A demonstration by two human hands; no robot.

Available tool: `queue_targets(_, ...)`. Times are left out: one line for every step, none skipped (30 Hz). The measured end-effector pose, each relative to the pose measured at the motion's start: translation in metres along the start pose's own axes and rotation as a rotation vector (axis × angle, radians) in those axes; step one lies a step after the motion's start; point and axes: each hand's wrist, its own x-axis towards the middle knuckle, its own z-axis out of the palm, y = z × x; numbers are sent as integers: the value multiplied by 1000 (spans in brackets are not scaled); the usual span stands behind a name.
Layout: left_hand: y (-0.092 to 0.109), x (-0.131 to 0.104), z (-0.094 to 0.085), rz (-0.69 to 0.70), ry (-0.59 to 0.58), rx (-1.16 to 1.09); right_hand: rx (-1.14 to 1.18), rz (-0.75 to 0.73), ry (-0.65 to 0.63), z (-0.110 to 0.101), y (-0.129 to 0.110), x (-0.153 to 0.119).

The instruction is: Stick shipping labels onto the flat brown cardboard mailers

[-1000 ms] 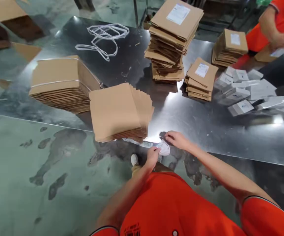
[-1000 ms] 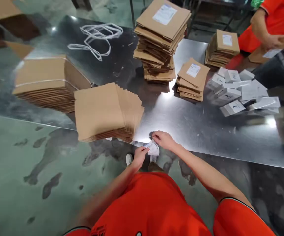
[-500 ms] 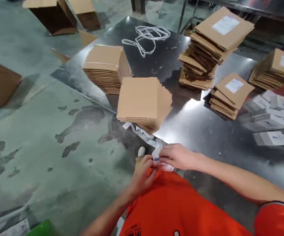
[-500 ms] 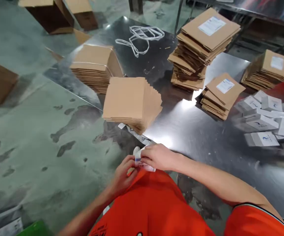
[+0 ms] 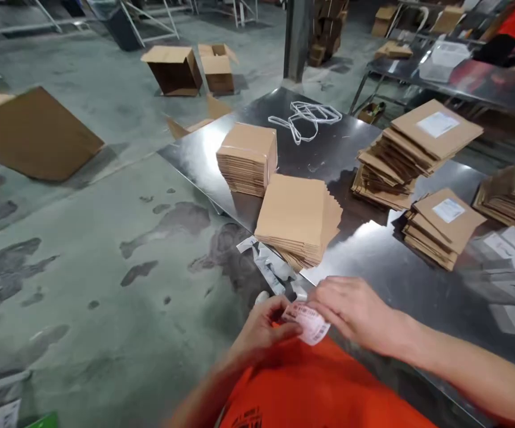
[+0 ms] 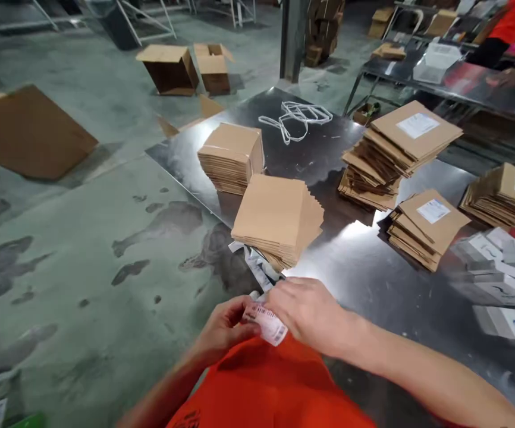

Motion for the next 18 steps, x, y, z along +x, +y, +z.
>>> queue_targets(0,5,-5,-16,5,-14,-27,23,40,-9,10,10)
queue_targets(0,11,-11,-30,17,-38,-42,67,88,-19,24,21)
queue_targets(1,18,-16,-42,38,-64,-45,129,143,-29,40,33)
queue_targets(2,26,-20,-51,65,-85,-43,195,199,-39,58,47)
queue_targets(4,34,-24,-61,98,-95,-35,255,248,-47,78,60)
queue_targets(6,43,-27,-71,136,-92,-22,304,285,-52,98,74)
queue_targets(8,53,-29,-81,181,-79,-7,336,295,-55,118,88)
queue_targets(10,62,-31,-96,226,-68,11,357,289,-54,137,100)
queue_targets(11,70,-32,-115,269,-64,31,366,268,-51,154,111)
queue_targets(12,77,-32,-136,309,-65,47,367,236,-45,168,121)
queue_targets(12,83,-33,-154,340,-73,57,367,200,-38,181,128)
queue_targets(11,88,-34,-175,357,-88,57,364,164,-30,191,135)
queue_targets(9,92,-36,-195,365,-108,47,361,131,-22,198,140)
queue_targets(6,95,-38,-213,367,-128,28,359,101,-15,205,144)
queue_targets(3,97,-41,-227,370,-143,7,362,72,-9,209,148)
queue_targets(-1,98,-44,-239,374,-154,-13,367,48,-5,213,150)
queue_targets(-4,99,-47,-248,379,-162,-29,375,27,-1,216,153)
queue_targets(-7,100,-49,-255,387,-166,-47,387,7,1,217,155)
